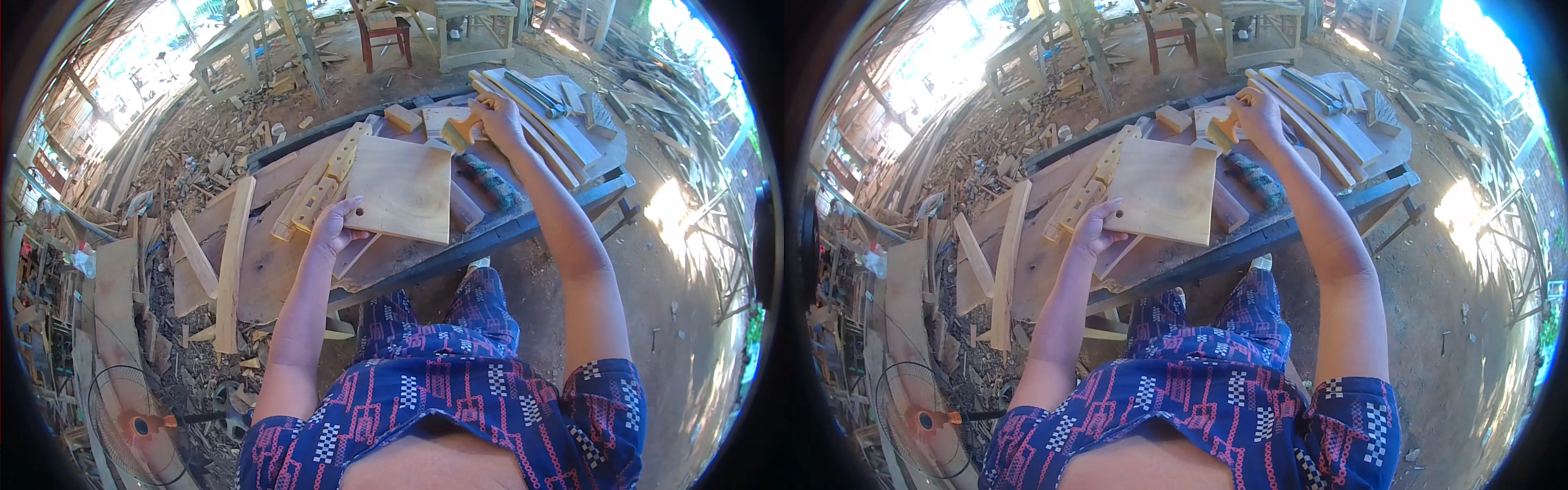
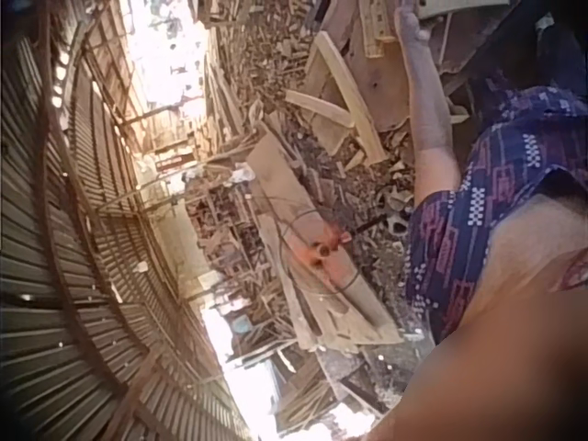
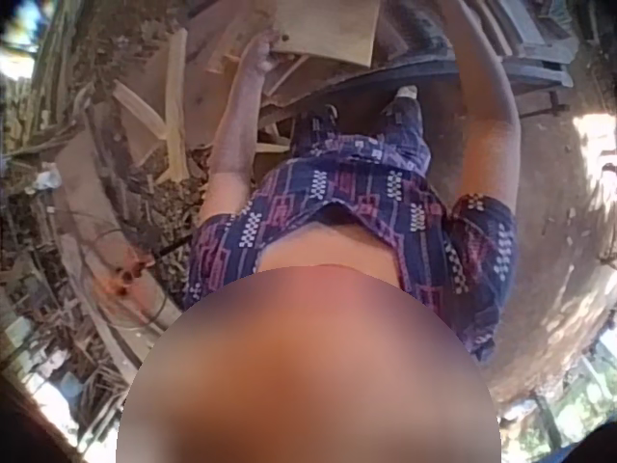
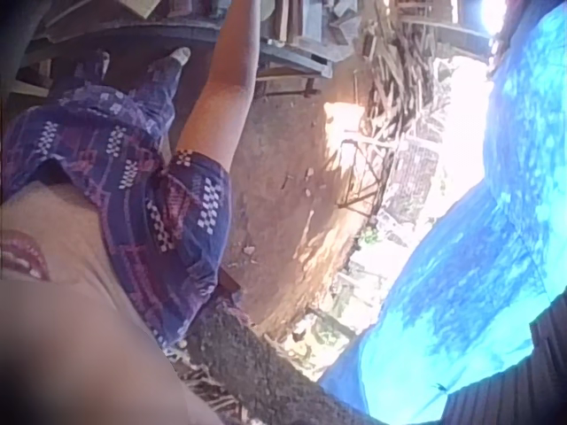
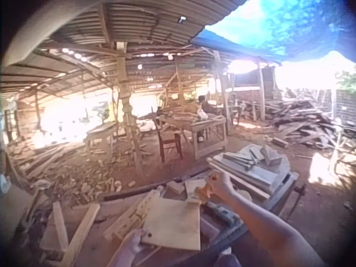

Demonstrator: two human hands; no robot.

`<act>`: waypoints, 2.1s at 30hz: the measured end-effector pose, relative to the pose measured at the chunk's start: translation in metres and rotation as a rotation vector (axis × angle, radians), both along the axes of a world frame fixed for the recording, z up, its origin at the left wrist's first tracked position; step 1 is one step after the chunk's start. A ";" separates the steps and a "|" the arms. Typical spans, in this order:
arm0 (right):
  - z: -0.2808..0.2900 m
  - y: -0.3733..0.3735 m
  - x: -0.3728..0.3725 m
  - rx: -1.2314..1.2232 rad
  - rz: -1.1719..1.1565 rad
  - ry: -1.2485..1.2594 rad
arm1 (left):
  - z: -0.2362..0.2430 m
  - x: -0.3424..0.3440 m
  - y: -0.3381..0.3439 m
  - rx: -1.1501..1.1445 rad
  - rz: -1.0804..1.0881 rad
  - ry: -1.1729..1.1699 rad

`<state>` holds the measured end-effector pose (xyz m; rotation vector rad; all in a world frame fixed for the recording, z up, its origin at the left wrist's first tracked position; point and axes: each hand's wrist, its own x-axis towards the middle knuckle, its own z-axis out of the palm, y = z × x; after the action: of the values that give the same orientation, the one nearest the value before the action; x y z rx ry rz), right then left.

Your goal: The person applies a liquid finish to various pieces of wood using a paint brush.

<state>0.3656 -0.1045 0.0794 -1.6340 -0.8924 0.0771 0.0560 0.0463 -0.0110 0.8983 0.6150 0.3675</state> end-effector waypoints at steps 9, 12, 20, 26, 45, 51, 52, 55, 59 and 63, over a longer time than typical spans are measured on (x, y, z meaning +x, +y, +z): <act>0.014 0.062 -0.081 -0.155 -0.142 -0.555 | 0.005 -0.004 0.000 0.024 0.004 0.019; 0.030 0.088 -0.106 -0.128 -0.093 -0.354 | -0.001 -0.003 0.003 0.019 0.004 0.031; 0.029 0.100 -0.097 0.251 0.134 0.543 | 0.002 -0.003 -0.003 0.039 0.008 0.014; -0.017 0.058 -0.011 0.122 -0.180 0.357 | 0.001 -0.001 0.000 0.021 -0.004 -0.024; 0.023 0.024 -0.143 -0.009 0.246 -0.325 | -0.007 0.003 0.002 0.080 0.001 0.009; 0.049 0.001 -0.183 -0.049 0.593 0.289 | -0.019 0.008 0.009 -0.335 0.048 -0.195; 0.044 0.000 -0.175 -0.051 0.579 0.370 | -0.012 0.013 0.002 -0.334 0.043 -0.196; 0.028 0.000 -0.141 -0.062 0.532 0.473 | 0.005 0.011 -0.009 -0.228 0.132 -0.163; 0.013 0.004 -0.081 -0.063 0.202 0.355 | -0.007 -0.002 0.004 0.090 -0.034 -0.026; 0.016 -0.002 -0.035 0.004 0.036 0.173 | -0.005 0.000 0.000 0.089 0.007 -0.022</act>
<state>0.3305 -0.1063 0.0957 -1.5813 -0.7882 0.2375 0.0561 0.0465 -0.0159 0.9757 0.5850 0.4135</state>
